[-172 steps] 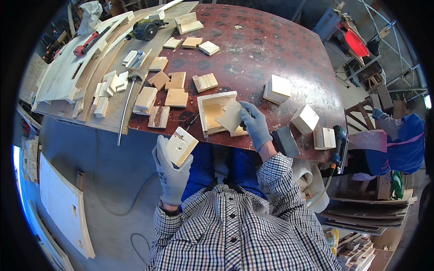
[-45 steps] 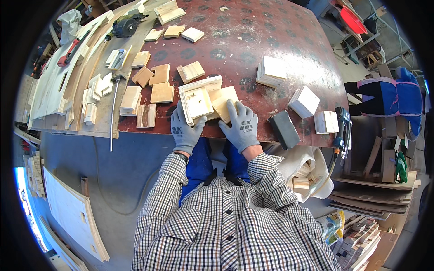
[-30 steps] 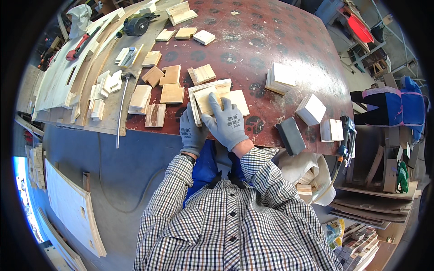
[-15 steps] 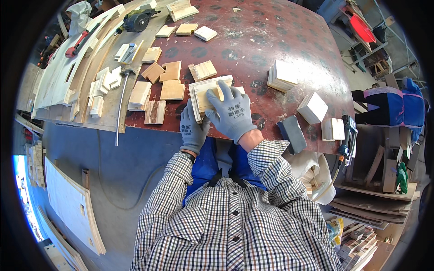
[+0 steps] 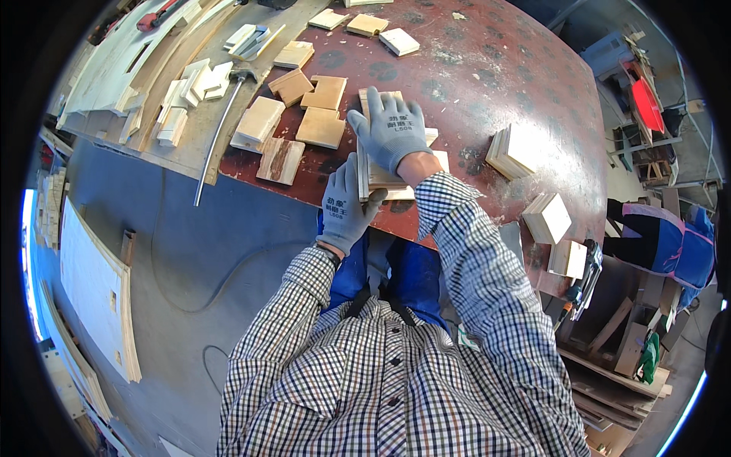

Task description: The person sorts small wooden blocks on a workbench, picking them up, inspecting them, and placing them into stacks. The person also handles a small wooden box, placing blocks inside it and arranging them.

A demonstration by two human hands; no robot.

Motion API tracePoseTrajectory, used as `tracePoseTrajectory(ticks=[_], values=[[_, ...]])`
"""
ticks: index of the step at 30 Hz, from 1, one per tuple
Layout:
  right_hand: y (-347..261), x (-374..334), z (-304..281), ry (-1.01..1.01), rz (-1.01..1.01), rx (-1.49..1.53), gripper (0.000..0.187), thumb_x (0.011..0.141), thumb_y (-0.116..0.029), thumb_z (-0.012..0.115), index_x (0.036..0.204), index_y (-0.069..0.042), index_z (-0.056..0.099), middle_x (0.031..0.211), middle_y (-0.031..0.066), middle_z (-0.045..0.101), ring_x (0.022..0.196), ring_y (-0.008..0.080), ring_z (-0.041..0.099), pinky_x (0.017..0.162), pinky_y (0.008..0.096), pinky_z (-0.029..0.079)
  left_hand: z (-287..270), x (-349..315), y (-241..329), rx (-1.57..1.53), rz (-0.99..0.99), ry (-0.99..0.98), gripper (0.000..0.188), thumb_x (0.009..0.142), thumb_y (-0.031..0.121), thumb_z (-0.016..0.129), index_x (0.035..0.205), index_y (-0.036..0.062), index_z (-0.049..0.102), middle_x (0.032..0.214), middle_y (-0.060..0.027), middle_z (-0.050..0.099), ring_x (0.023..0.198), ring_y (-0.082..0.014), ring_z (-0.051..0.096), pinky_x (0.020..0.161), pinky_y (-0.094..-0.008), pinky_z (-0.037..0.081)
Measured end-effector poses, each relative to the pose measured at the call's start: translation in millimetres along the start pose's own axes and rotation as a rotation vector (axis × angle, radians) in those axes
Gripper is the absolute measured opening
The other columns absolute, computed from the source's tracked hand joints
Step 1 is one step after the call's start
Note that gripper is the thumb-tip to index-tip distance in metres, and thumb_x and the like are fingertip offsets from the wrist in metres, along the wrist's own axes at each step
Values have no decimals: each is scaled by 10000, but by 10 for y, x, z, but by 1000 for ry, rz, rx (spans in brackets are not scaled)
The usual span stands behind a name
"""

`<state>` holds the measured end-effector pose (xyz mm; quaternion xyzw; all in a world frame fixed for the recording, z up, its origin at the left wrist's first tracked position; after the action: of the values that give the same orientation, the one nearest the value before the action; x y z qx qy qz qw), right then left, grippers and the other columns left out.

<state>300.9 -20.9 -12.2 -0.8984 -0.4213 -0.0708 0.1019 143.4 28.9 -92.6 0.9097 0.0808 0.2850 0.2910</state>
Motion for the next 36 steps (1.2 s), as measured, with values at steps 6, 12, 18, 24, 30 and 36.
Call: tracePoseTrajectory(ticks=[6,12,18,24,30,36], values=[[-51,51,-144,-133,72,-12,641,1106,-527,378,1555,-80,479,1403,180,656,1317,319,599,1139,554,355,-85,-66,0,-78,123,148,846,988,417,731,1618,17,331,1542,-280,473,1400,-435,509,1116,-507,487],[-38,56,-217,-213,82,-2,612,1102,-540,375,1513,-117,537,1286,184,718,1229,349,654,1109,551,385,-183,-8,57,-153,170,183,588,971,375,771,1446,116,542,1427,-236,585,1241,-420,643,994,-479,571],[-91,49,-256,-345,-162,-180,438,1151,-372,332,1300,-125,661,1020,129,797,908,339,788,796,492,602,-173,29,-1,-97,205,213,662,901,358,834,1459,204,513,1394,-208,579,1140,-383,653,945,-488,563],[-26,0,-170,-327,-148,-191,336,1128,-276,421,1347,-120,621,1009,118,788,889,310,788,777,462,603,-100,-6,0,-146,194,222,724,859,327,871,1467,221,491,1416,-208,556,1200,-389,623,981,-507,546],[-32,10,-189,-329,-184,-169,336,1109,-246,462,1390,-117,593,1025,115,787,887,308,788,746,479,604,-49,15,-16,-91,119,202,837,925,527,777,1528,83,403,1437,-224,529,1246,-393,584,1035,-512,517],[-40,18,-231,-347,-157,-169,388,1028,-195,559,1397,-77,581,1069,136,781,895,335,783,745,469,622,-50,115,53,11,-2,-8,1082,865,706,750,1529,-69,391,1449,-231,519,1276,-379,557,1047,-498,504]])
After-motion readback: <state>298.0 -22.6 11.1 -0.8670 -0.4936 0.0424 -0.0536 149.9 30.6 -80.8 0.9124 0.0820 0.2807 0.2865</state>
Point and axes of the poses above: each hand's wrist, its own x-axis towards the middle knuckle, its own z-axis out of the palm, y = z × x, the point moved 2 cm from there along x, towards the middle knuckle
